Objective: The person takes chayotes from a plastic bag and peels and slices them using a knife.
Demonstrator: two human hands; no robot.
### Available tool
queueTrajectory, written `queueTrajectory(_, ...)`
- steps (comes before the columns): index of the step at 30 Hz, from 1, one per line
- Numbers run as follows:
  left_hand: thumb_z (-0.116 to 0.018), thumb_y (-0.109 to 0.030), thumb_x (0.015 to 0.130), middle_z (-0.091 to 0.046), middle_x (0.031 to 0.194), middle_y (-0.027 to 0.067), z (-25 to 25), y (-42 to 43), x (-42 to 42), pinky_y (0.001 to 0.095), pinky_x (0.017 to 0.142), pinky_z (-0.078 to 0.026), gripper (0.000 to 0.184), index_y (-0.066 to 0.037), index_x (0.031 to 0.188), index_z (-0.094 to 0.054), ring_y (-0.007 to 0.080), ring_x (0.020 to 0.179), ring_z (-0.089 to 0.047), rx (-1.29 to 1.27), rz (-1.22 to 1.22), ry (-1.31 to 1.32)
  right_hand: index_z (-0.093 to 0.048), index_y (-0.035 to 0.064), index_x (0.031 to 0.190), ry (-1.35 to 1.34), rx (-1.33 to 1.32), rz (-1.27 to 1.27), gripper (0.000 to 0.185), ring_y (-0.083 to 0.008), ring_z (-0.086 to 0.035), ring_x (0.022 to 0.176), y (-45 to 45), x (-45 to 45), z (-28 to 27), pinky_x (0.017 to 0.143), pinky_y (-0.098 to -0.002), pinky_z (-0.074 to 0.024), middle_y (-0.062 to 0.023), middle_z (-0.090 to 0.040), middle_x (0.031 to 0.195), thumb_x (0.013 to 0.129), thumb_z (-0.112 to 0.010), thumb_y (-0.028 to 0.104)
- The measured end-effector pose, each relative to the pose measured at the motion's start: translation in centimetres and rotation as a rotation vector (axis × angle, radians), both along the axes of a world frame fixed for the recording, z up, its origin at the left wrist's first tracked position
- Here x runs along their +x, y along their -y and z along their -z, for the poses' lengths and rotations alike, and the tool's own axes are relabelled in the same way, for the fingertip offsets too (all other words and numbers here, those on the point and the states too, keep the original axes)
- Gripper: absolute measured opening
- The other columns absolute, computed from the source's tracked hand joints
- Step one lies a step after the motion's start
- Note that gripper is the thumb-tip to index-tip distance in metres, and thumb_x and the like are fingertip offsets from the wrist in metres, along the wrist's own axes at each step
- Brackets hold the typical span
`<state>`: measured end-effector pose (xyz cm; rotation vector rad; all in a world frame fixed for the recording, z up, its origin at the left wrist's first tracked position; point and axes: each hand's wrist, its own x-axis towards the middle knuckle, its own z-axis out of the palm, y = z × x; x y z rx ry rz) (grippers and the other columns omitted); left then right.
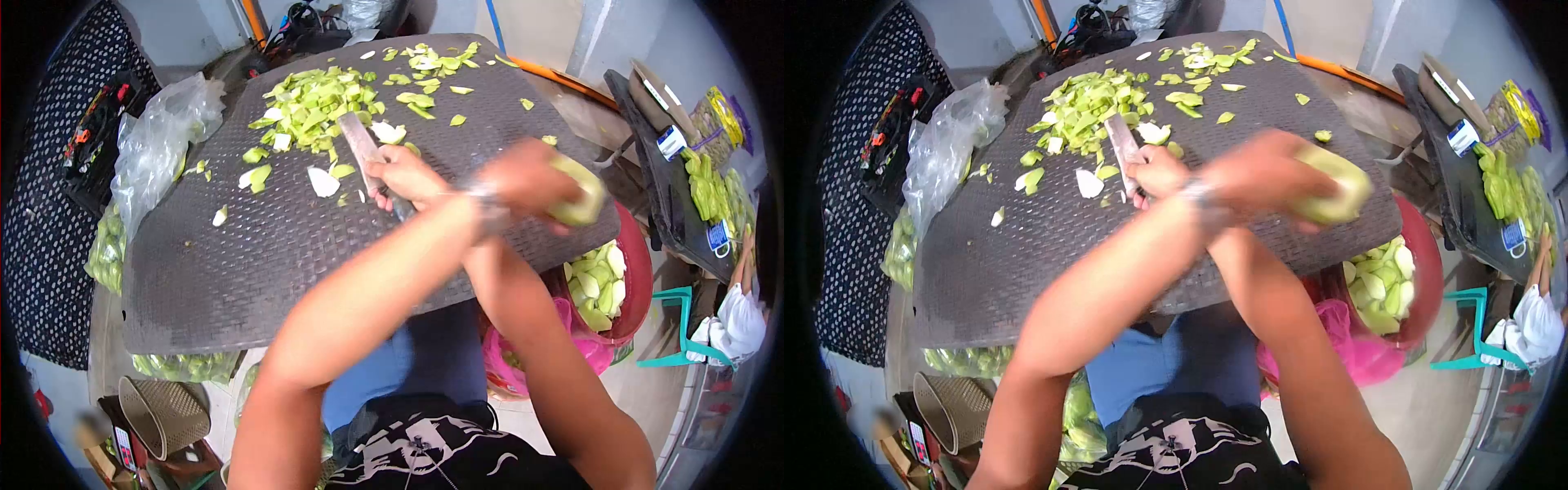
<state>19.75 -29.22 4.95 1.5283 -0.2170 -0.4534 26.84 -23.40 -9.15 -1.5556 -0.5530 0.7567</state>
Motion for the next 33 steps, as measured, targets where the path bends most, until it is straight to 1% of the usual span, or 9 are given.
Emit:
queueTrajectory(2,-0.080,-0.021,0.089,-0.075,0.105,0.0183,2.8,6.9,1.1,0.0359,0.071,-0.066,0.041,0.013,0.109,-0.071,0.0237,0.089,-0.076,-0.244,0.151,0.003,-0.058,-0.0021,0.113,-0.107,0.034,0.034,0.022,-0.0149,-0.058,0.052,0.9,-2.1,-3.2,0.044,-0.0296,-0.0470,-0.0102,-0.064,0.077,0.106,-0.060,0.019)
queueTrajectory(4,-0.083,-0.046,0.079,-0.073,0.111,0.0245,1.2,8.7,1.4,0.0425,0.081,-0.061,0.071,0.012,0.118,-0.069,0.0286,0.095,-0.075,0.223,0.259,0.185,-0.059,-0.0010,0.111,-0.105,0.070,0.024,0.022,-0.0154,-0.058,0.053,0.9,-1.7,-2.3,0.044,-0.0296,-0.0463,-0.0103,-0.065,0.077,0.106,-0.060,0.020)
queueTrajectory(10,-0.079,-0.036,0.088,-0.072,0.121,0.0214,1.8,-1.7,-6.6,0.0407,0.092,-0.058,0.058,0.003,0.129,-0.066,0.0320,0.102,-0.074,0.261,-0.205,0.742,-0.061,0.0013,0.112,-0.144,0.000,0.063,0.024,-0.0154,-0.061,0.057,0.7,-1.3,-2.9,0.048,-0.0293,-0.0477,-0.0096,-0.066,0.082,0.105,-0.063,0.024)
queueTrajectory(12,-0.078,-0.020,0.093,-0.074,0.120,0.0140,0.0,-10.0,-12.8,0.0305,0.086,-0.058,0.043,0.001,0.129,-0.066,0.0186,0.097,-0.074,0.263,-0.283,0.658,-0.062,0.0015,0.113,-0.141,0.059,0.127,0.025,-0.0149,-0.061,0.059,-0.2,-0.6,-1.4,0.050,-0.0289,-0.0498,-0.0091,-0.067,0.085,0.104,-0.064,0.025)
queueTrajectory(18,-0.066,-0.010,0.097,-0.071,0.118,0.0146,5.6,-28.0,-34.3,0.0250,0.052,-0.059,0.024,0.000,0.118,-0.065,0.0187,0.081,-0.073,0.216,-0.977,0.107,-0.060,0.0022,0.112,-0.079,-0.034,0.005,0.020,-0.0134,-0.063,0.061,0.9,-1.9,-2.8,0.050,-0.0278,-0.0487,-0.0075,-0.065,0.085,0.099,-0.065,0.017)
queueTrajectory(26,-0.070,-0.006,0.096,-0.077,0.096,0.0119,14.8,-26.7,-46.4,0.0253,0.049,-0.052,0.006,-0.002,0.101,-0.070,0.0125,0.064,-0.069,0.006,-0.816,-0.473,-0.059,0.0001,0.114,-0.041,-0.042,-0.015,0.023,-0.0151,-0.062,0.060,0.8,-2.1,-3.2,0.049,-0.0289,-0.0468,-0.0088,-0.066,0.088,0.097,-0.065,0.014)
queueTrajectory(29,-0.073,-0.016,0.091,-0.077,0.083,0.0117,19.6,-24.2,-47.0,0.0306,0.056,-0.056,0.012,-0.005,0.097,-0.075,0.0162,0.064,-0.073,0.656,-0.562,-0.841,-0.057,-0.0015,0.113,-0.045,-0.055,-0.021,0.022,-0.0175,-0.064,0.058,0.8,-1.8,-3.2,0.049,-0.0316,-0.0527,-0.0111,-0.066,0.087,0.096,-0.064,0.010)
queueTrajectory(31,-0.081,-0.039,0.080,-0.075,0.074,0.0182,25.2,-23.2,-49.6,0.0443,0.062,-0.059,0.031,-0.009,0.089,-0.074,0.0347,0.065,-0.075,1.159,-0.587,-0.636,-0.057,-0.0010,0.114,-0.049,-0.069,0.003,0.022,-0.0159,-0.062,0.057,0.7,-2.4,-3.5,0.048,-0.0288,-0.0473,-0.0096,-0.066,0.087,0.097,-0.064,0.011)
queueTrajectory(33,-0.083,-0.044,0.076,-0.077,0.083,0.0193,26.3,-22.7,-50.3,0.0466,0.072,-0.060,0.037,-0.012,0.094,-0.077,0.0373,0.078,-0.076,1.227,-0.664,-0.703,-0.056,-0.0013,0.116,-0.061,-0.052,-0.003,0.024,-0.0157,-0.062,0.056,0.8,-2.5,-3.5,0.046,-0.0286,-0.0468,-0.0096,-0.066,0.087,0.097,-0.064,0.010)
